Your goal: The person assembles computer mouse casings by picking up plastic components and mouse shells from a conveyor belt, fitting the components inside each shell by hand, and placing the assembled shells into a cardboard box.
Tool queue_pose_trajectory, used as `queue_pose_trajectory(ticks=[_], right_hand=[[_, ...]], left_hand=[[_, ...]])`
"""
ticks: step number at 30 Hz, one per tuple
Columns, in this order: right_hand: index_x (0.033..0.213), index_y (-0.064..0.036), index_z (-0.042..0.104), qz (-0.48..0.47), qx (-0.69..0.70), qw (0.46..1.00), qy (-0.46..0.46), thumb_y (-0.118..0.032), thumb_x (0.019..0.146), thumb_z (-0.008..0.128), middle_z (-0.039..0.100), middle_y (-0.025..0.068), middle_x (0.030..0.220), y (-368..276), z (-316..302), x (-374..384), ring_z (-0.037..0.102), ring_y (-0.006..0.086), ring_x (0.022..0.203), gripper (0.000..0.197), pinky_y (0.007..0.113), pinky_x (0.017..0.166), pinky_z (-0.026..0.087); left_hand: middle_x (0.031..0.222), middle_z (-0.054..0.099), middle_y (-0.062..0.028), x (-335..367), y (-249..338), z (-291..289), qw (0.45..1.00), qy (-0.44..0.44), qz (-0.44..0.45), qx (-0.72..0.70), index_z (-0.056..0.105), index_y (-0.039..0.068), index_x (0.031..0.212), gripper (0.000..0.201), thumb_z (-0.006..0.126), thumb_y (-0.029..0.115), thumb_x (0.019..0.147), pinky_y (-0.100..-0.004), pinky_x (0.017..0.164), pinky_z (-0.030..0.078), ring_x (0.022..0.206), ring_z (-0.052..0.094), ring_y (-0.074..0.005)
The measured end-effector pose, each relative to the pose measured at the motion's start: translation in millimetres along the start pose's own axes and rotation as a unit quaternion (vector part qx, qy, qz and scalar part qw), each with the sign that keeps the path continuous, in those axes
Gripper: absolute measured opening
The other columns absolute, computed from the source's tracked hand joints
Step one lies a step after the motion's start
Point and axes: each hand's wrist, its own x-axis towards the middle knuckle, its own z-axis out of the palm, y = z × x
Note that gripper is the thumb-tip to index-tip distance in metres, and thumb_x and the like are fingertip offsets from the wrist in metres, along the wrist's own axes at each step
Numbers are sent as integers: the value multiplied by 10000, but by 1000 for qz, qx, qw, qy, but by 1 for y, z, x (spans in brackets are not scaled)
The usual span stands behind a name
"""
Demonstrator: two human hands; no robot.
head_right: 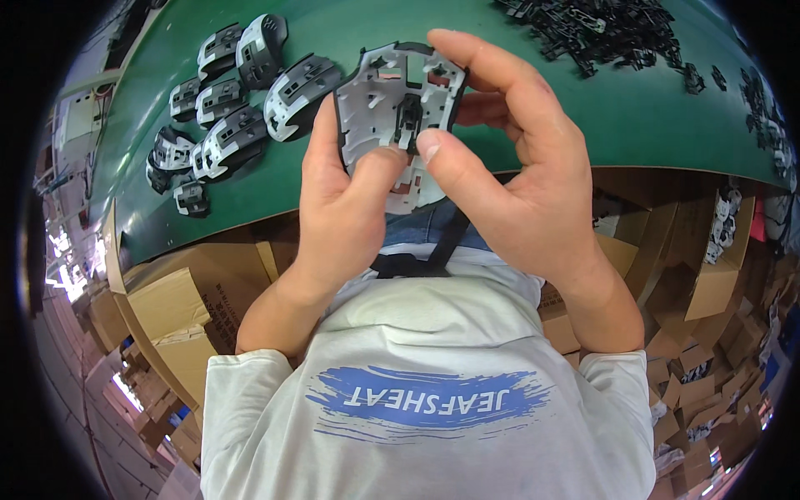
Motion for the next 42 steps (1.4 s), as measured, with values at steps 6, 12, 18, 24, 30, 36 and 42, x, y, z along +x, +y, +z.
queue_pose_trajectory(ticks=[6,12,18,24,30,36,42], right_hand=[[1589,7,430,-47,-155,987,-7,112,830,655,485,135,1553,10,24,0,606,204,1301,798,371,1087,535],[1590,4,424,-66,-188,980,12,108,838,691,490,135,1569,23,38,-3,613,200,1281,805,343,1082,527],[1602,-15,417,-97,-233,967,20,98,860,673,516,140,1574,21,37,-3,619,219,1276,793,366,1092,512],[1590,9,412,-86,-184,979,30,57,836,664,572,235,1471,12,38,13,628,380,1268,796,410,1089,501],[1682,-47,300,79,137,984,-87,-48,923,710,537,183,1501,-3,28,18,619,289,1278,863,429,1131,476],[1464,-113,644,-3,-225,969,-100,-270,971,760,743,100,1199,13,-15,84,719,215,1010,530,365,904,569],[1314,-133,717,-115,-656,746,0,-414,1004,698,735,94,993,45,-37,141,711,308,966,419,456,831,521]], left_hand=[[1250,669,-216,-1,-20,-11,975,28,152,161,440,-26,1435,517,516,-44,924,-398,971,550,1087,700,-285],[1200,680,-217,-2,-34,-19,961,42,194,191,452,-36,1414,495,527,-52,925,-429,906,567,1006,712,-325],[1236,655,-131,-2,-36,-22,965,41,179,188,422,-35,1448,490,484,-74,964,-315,944,525,1059,628,-167],[1232,655,-129,5,-15,-21,953,20,193,232,402,-18,1478,503,489,-56,984,-286,846,546,1051,614,-149],[1416,558,-140,-12,35,-31,994,-11,20,104,327,48,1611,600,531,34,1046,-249,717,600,1096,649,-152],[1416,555,-200,-55,44,-84,886,149,237,369,393,-2,1528,533,535,-14,1014,-395,1088,488,1254,598,-270],[1370,460,-208,-68,38,-123,662,141,470,566,405,123,1403,778,893,31,804,-454,872,657,1091,673,-404]])
